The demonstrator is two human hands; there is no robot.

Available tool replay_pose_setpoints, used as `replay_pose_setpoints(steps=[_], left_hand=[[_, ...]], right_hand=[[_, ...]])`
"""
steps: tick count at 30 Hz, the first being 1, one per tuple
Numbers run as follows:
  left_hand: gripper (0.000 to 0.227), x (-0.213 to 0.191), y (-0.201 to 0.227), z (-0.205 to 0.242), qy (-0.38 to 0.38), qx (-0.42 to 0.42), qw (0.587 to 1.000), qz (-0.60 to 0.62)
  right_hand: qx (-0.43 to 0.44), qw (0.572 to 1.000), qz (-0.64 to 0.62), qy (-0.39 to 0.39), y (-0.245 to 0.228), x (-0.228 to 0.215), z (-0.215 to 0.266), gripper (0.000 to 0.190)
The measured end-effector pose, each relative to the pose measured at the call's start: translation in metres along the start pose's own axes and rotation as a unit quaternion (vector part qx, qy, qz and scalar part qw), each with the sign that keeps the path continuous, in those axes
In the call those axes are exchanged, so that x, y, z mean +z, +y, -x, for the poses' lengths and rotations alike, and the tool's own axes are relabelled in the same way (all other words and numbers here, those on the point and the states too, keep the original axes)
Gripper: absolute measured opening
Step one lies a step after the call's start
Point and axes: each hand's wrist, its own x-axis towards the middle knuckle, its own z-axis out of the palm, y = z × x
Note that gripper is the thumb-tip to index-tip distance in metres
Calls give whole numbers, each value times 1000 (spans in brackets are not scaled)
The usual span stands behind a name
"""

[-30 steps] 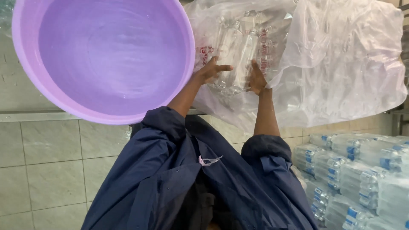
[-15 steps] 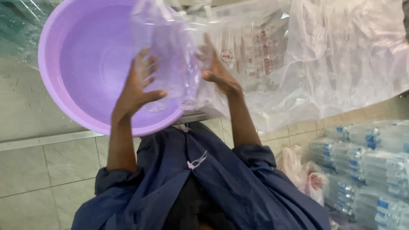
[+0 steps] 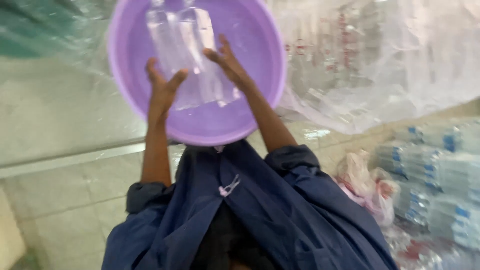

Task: The person repeatedly takes clear plastic bottles from a large bag, rinses them in a purple basin filled with water, and places them onto a metal table. The process involves submerging the bottles, shaking them to rinse, and transferring them to a drying area.

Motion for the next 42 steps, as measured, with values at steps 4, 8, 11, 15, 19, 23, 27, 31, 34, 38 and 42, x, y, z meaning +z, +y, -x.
replay_pose_setpoints(steps=[4, 8, 11, 15, 19, 23, 27, 31, 34, 38, 42], left_hand=[[119, -34, 5, -17, -106, 10, 988, 108], [137, -25, 13, -41, -158, -92, 968, 172], [155, -21, 9, -45, -233, -58, 951, 197], [91, -8, -124, -130, -194, -24, 920, 339], [119, -2, -82, -94, -201, 0, 955, 219], [150, 20, 21, -35, -126, -150, 970, 144], [146, 31, 16, -36, -89, -128, 981, 115], [146, 35, -37, -91, -99, -91, 985, 113], [135, 42, -58, -111, -102, -85, 983, 124], [141, 32, -82, -120, -81, -44, 988, 127], [139, 32, -62, -115, -84, -59, 989, 104]], right_hand=[[18, 998, 32, -48, -9, -3, -18, 134], [95, 995, 34, 3, -49, 13, 3, 146], [145, 989, -27, 28, -28, 8, -13, 133], [60, 981, -182, -17, 26, -14, -27, 124], [82, 994, -67, 5, -25, 2, -2, 130], [82, 994, 19, 73, -2, 0, -17, 94], [59, 996, -60, 32, 24, -6, -27, 147], [-73, 988, -132, -11, 56, -12, -54, 120], [-50, 992, -119, -5, 79, -19, -82, 122], [-3, 1000, -5, 16, 61, -14, -73, 137], [-8, 996, -92, 12, 93, -11, -103, 134]])
